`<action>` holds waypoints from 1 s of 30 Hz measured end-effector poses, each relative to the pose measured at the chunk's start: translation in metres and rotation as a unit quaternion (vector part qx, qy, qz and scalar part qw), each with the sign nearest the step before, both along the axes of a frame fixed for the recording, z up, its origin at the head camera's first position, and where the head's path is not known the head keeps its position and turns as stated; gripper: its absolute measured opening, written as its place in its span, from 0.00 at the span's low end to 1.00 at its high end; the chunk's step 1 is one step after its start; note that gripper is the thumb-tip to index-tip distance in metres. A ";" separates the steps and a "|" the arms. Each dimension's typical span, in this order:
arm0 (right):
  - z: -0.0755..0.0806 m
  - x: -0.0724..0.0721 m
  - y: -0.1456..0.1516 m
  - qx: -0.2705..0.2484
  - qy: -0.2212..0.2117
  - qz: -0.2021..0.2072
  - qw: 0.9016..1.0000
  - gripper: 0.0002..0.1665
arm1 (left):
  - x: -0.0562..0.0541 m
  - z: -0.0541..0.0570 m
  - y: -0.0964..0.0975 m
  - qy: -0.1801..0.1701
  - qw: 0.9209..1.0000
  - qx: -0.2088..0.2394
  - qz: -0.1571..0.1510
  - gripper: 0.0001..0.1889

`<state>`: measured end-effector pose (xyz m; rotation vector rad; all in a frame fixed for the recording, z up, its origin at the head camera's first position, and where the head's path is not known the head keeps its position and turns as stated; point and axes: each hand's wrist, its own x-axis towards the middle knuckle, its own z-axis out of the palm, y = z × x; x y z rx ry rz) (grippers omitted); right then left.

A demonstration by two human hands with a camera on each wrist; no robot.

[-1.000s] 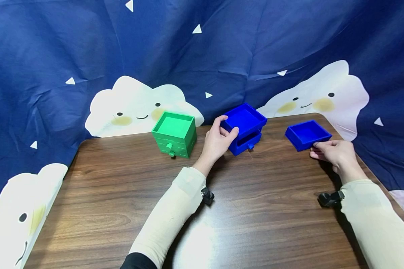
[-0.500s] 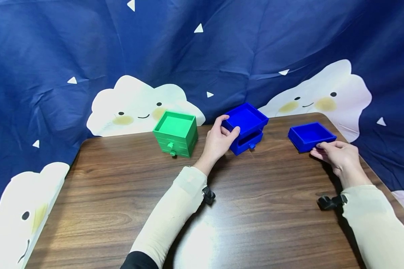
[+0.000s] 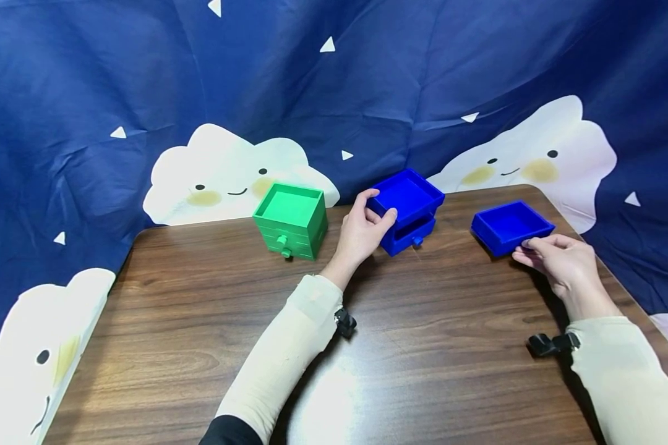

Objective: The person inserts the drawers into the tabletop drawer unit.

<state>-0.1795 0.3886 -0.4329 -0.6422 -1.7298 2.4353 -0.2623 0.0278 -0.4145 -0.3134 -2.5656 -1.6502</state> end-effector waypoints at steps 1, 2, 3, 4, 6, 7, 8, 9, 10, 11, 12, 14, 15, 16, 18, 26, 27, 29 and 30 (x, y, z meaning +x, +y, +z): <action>0.000 0.001 -0.001 -0.001 0.002 0.002 1.000 0.22 | 0.000 0.000 0.000 0.000 1.000 0.000 0.001 0.29; 0.001 0.002 -0.002 -0.001 0.004 0.004 1.000 0.22 | 0.000 0.000 0.000 0.000 1.000 0.000 0.001 0.29; 0.001 0.003 -0.003 -0.001 0.006 0.005 1.000 0.21 | 0.000 0.000 0.000 0.000 1.000 -0.001 0.000 0.29; 0.001 0.004 -0.003 -0.002 0.008 0.005 1.000 0.21 | 0.000 0.000 -0.001 0.000 1.000 -0.001 0.000 0.29; 0.002 0.005 -0.005 -0.004 0.010 0.007 1.000 0.20 | 0.001 0.000 -0.001 0.001 1.000 -0.001 -0.002 0.29; 0.002 0.006 -0.005 -0.006 0.013 0.008 1.000 0.20 | 0.001 0.001 -0.001 0.001 1.000 -0.001 -0.003 0.29; 0.002 0.007 -0.006 -0.009 0.017 0.010 1.000 0.20 | 0.001 0.001 -0.001 0.001 1.000 -0.002 -0.004 0.30; 0.002 0.008 -0.007 -0.013 0.022 0.011 1.000 0.20 | 0.000 0.001 -0.001 0.001 1.000 -0.002 -0.005 0.30; 0.002 0.009 -0.007 -0.018 0.028 0.012 0.999 0.19 | 0.001 0.001 -0.001 0.001 1.000 -0.002 -0.005 0.30; 0.003 0.010 -0.008 -0.024 0.034 0.014 0.999 0.19 | 0.001 0.001 -0.001 0.001 1.000 -0.003 -0.005 0.30; 0.003 0.011 -0.009 -0.030 0.040 0.016 0.999 0.20 | 0.000 0.001 -0.001 0.001 1.000 -0.004 -0.005 0.30; 0.004 0.012 -0.011 -0.040 0.051 0.022 0.998 0.20 | 0.000 0.001 -0.001 0.001 1.000 -0.004 -0.005 0.29; 0.005 0.013 -0.012 -0.043 0.054 0.024 0.997 0.20 | 0.000 0.001 -0.001 0.001 1.000 -0.005 -0.004 0.29; 0.005 0.014 -0.014 -0.045 0.056 0.027 0.997 0.20 | 0.001 0.001 -0.001 0.001 1.000 -0.005 -0.004 0.29; 0.007 0.016 -0.016 -0.045 0.059 0.034 0.997 0.20 | 0.001 0.002 -0.001 0.002 1.000 -0.005 -0.003 0.29; 0.008 0.021 -0.026 -0.053 0.079 0.059 0.994 0.20 | 0.001 0.001 -0.001 0.002 1.000 -0.002 -0.002 0.29; 0.007 0.021 -0.027 -0.056 0.082 0.062 0.993 0.20 | 0.000 0.001 -0.001 0.003 1.000 -0.001 -0.002 0.29; 0.006 0.021 -0.029 -0.058 0.087 0.069 0.992 0.21 | 0.000 0.001 -0.001 0.003 1.000 0.000 -0.001 0.29; 0.006 0.021 -0.031 -0.058 0.088 0.072 0.992 0.21 | 0.000 0.001 -0.001 0.003 1.000 0.000 -0.001 0.29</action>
